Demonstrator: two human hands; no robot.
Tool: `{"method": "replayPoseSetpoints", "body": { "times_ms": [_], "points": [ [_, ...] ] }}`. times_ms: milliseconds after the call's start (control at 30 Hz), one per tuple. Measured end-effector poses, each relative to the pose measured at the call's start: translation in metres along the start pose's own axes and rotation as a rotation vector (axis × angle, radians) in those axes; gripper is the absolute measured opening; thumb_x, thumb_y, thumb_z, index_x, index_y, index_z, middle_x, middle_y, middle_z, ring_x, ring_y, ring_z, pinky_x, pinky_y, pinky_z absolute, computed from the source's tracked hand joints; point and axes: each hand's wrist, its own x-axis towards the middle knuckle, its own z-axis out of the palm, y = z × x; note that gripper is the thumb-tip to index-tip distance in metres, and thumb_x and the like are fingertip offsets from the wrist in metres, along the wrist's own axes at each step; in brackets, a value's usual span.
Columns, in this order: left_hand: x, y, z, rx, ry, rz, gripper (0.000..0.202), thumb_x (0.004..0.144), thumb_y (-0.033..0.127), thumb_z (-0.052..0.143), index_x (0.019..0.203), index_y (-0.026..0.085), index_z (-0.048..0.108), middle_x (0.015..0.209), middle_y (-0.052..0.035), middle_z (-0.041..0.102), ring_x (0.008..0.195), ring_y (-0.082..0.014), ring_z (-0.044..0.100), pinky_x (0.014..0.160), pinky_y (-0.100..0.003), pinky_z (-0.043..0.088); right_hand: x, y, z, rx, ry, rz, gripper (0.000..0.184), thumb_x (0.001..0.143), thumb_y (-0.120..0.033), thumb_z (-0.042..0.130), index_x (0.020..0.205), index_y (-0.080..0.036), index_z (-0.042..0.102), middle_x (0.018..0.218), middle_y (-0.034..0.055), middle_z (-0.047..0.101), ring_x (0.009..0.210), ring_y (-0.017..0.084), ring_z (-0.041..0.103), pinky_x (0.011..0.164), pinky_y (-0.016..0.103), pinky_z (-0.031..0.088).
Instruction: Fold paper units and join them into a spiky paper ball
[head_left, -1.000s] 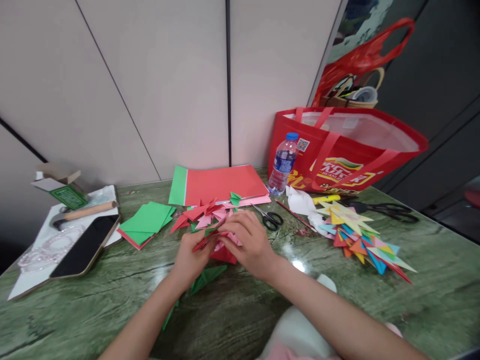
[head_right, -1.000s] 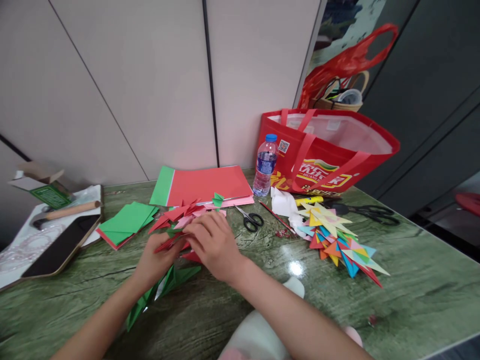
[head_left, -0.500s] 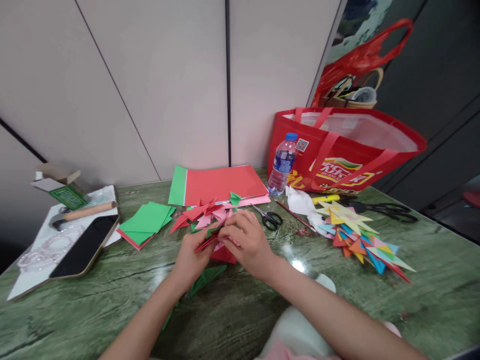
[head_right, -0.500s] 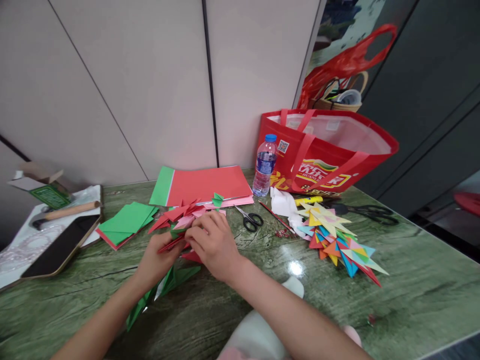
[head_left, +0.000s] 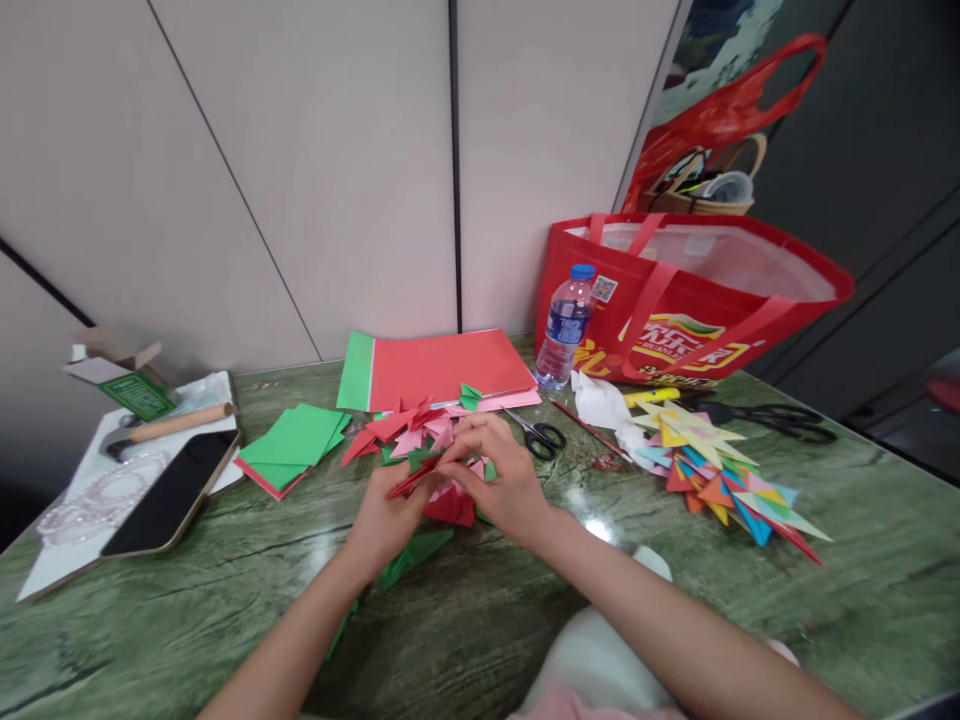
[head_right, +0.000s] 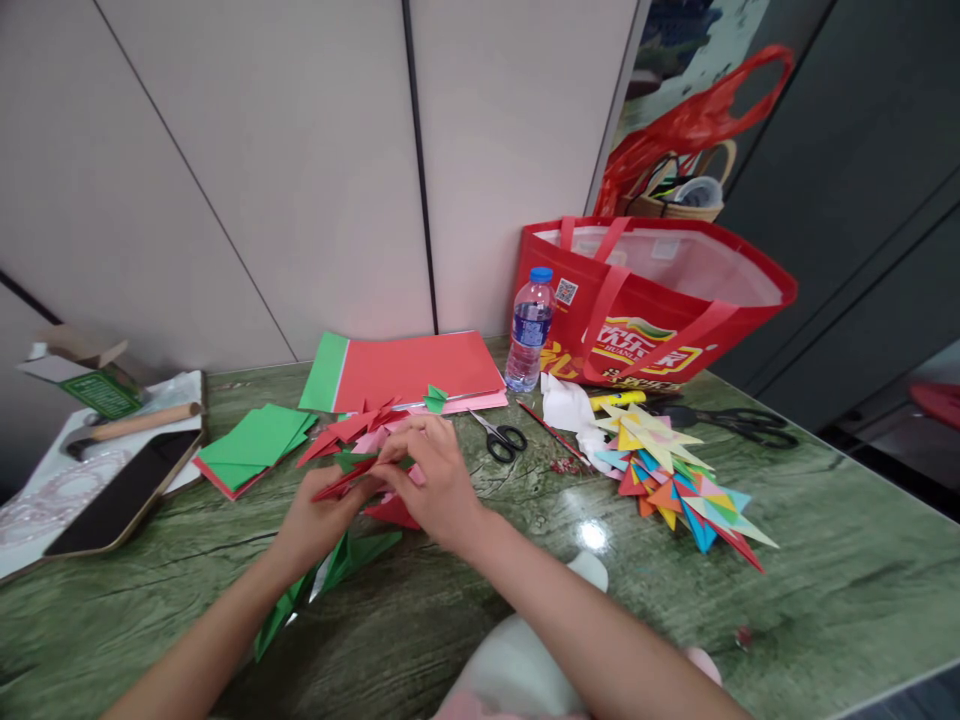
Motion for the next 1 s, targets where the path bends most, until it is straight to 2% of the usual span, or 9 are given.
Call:
{"method": "replayPoseSetpoints", "body": {
  "times_ms": [233,400,500,800,1000],
  "points": [
    [0.001,-0.001,0.001,0.072,-0.013,0.009,0.015,0.066,0.026,0.058,0.058,0.014,0.064,0.055,0.0000,0.059,0.055,-0.0147,0.050,0.056,-0.024,0.041,-0.002,0.005,0.002,-0.049,0.004,-0.115,0.008,0.077,-0.018,0.065,0.080,-0.025,0.067,0.072,-0.0016,0.069,0.083,0.019,0.056,0.082,0.040,0.040],
    [0.001,-0.008,-0.001,0.099,-0.011,0.065,0.015,0.068,0.024,0.054,0.059,0.014,0.063,0.056,-0.0003,0.061,0.054,-0.0139,0.050,0.053,-0.023,0.041,-0.002,0.010,0.002,-0.101,0.005,-0.224,0.007,0.076,-0.019,0.066,0.081,-0.023,0.069,0.074,-0.0004,0.070,0.087,0.019,0.054,0.083,0.041,0.039],
    [0.001,-0.011,-0.001,0.096,-0.013,0.076,0.015,0.068,0.023,0.054,0.062,0.015,0.064,0.059,-0.0005,0.063,0.057,-0.0144,0.053,0.056,-0.024,0.044,-0.002,0.011,0.002,-0.140,-0.011,-0.246,0.007,0.077,-0.018,0.065,0.081,-0.023,0.068,0.075,-0.0003,0.069,0.088,0.019,0.053,0.084,0.041,0.039],
    [0.000,-0.014,-0.002,0.151,-0.001,0.049,0.017,0.069,0.026,0.055,0.065,0.014,0.065,0.060,-0.0024,0.063,0.060,-0.0170,0.054,0.059,-0.025,0.043,-0.002,0.005,0.001,-0.230,-0.011,-0.163,0.011,0.080,-0.023,0.061,0.072,-0.024,0.067,0.078,0.0022,0.058,0.089,0.018,0.046,0.079,0.037,0.039],
    [-0.001,-0.014,-0.002,0.174,-0.040,0.064,0.019,0.073,0.027,0.053,0.059,0.015,0.060,0.055,0.0008,0.055,0.054,-0.0126,0.045,0.054,-0.021,0.036,-0.003,0.008,0.003,-0.169,-0.039,-0.060,0.007,0.076,-0.021,0.065,0.069,-0.022,0.067,0.087,0.0041,0.055,0.095,0.020,0.045,0.082,0.039,0.039]
  ]
}}
